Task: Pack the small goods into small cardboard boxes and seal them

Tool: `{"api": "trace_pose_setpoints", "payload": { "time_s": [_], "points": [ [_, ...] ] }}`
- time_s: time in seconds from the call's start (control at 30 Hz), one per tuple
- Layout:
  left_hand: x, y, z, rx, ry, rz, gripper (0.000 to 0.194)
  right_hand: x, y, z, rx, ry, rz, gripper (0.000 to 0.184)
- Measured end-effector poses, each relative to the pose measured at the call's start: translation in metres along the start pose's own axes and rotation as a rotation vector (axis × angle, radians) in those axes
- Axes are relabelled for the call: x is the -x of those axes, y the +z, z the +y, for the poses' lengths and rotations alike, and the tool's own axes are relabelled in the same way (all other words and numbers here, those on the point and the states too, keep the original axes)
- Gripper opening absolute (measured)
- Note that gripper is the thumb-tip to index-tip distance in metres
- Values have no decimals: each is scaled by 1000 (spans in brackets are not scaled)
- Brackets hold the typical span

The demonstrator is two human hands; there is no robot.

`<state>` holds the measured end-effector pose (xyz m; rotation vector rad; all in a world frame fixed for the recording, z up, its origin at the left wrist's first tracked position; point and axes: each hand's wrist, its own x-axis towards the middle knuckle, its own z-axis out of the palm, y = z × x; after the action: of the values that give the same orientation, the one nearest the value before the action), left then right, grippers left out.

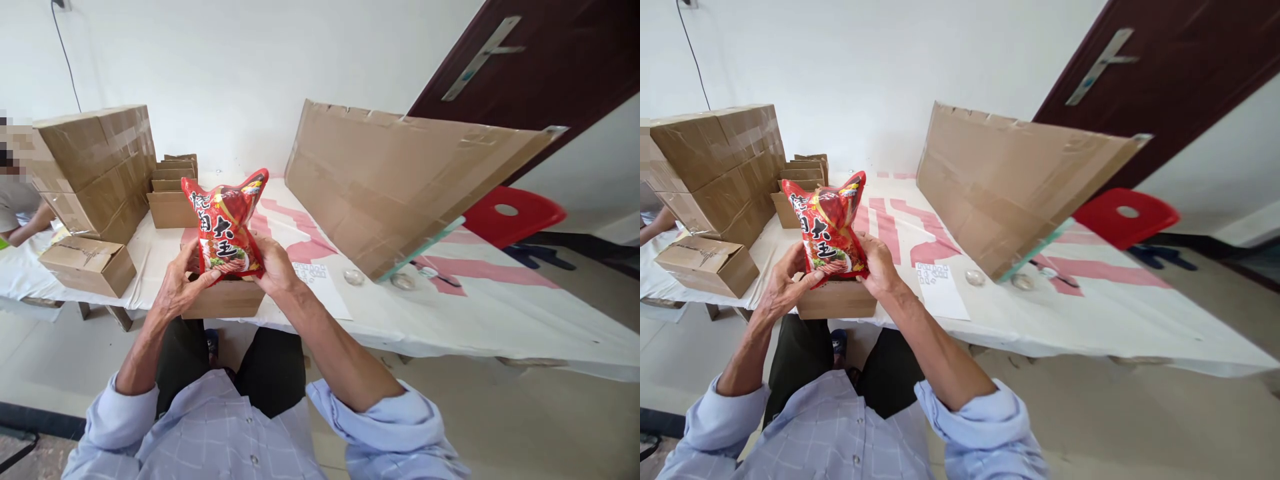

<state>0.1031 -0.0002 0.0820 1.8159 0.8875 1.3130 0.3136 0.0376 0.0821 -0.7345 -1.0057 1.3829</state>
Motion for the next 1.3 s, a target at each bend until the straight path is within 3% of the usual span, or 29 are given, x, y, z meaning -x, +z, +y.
{"api": "trace_pose_setpoints", "payload": {
  "time_s": [0.23, 0.43, 0.6, 0.83, 1.07, 1.2, 1.3],
  "points": [
    [0, 5, 21, 89, 30, 56, 70, 29, 17, -19, 1, -208, -60, 69],
    [24, 15, 33, 159, -4, 72, 67, 53, 12, -10, 112, -130, 8, 64],
    [34, 22, 22, 234, -89, 95, 67, 60, 10, 7, 111, -79, 25, 65],
    [28, 23, 8, 289, -133, 144, 65, 57, 10, 20, 214, -108, 19, 74],
    [22, 17, -26, 177, -251, 221, 65, 43, 6, 42, 122, 19, 80, 68],
    [16, 18, -33, 166, -211, 210, 61, 39, 5, 44, 94, 41, 88, 72],
    [18, 20, -20, 198, -124, 204, 61, 46, 10, 31, 125, -71, 71, 68]
  ]
}}
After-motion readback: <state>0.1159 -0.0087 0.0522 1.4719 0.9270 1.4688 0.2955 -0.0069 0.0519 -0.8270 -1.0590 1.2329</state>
